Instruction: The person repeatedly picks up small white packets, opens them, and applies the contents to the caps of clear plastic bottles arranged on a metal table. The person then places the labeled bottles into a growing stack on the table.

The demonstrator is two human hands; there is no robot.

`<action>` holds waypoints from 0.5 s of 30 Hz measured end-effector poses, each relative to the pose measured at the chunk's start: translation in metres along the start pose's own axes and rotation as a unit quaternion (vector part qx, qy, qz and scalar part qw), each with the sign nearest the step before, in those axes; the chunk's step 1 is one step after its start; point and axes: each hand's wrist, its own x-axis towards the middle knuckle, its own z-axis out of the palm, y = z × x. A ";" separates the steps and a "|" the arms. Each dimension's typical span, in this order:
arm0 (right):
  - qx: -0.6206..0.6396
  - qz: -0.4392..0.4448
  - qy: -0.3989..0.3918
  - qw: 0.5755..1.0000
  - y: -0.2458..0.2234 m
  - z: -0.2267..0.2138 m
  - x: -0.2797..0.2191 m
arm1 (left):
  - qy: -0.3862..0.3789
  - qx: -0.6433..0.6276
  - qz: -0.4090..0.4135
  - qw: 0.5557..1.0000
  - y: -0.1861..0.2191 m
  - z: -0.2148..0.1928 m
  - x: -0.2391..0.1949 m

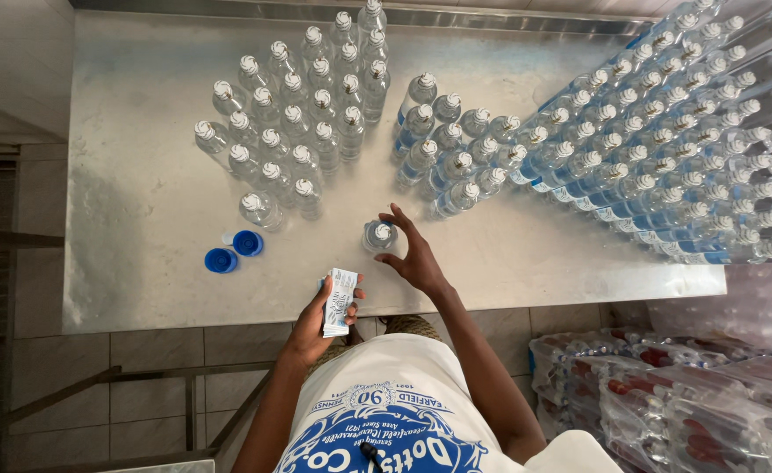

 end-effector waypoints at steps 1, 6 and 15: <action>0.000 0.000 0.000 1.000 0.003 0.001 0.002 | 0.000 0.000 0.000 1.000 -0.001 -0.003 0.001; -0.011 0.060 -0.005 0.998 0.018 0.008 0.009 | -0.002 0.001 0.001 1.000 -0.007 -0.009 0.000; -0.035 0.125 -0.002 0.992 0.038 0.032 0.015 | 0.007 -0.013 0.005 1.000 -0.012 -0.016 -0.010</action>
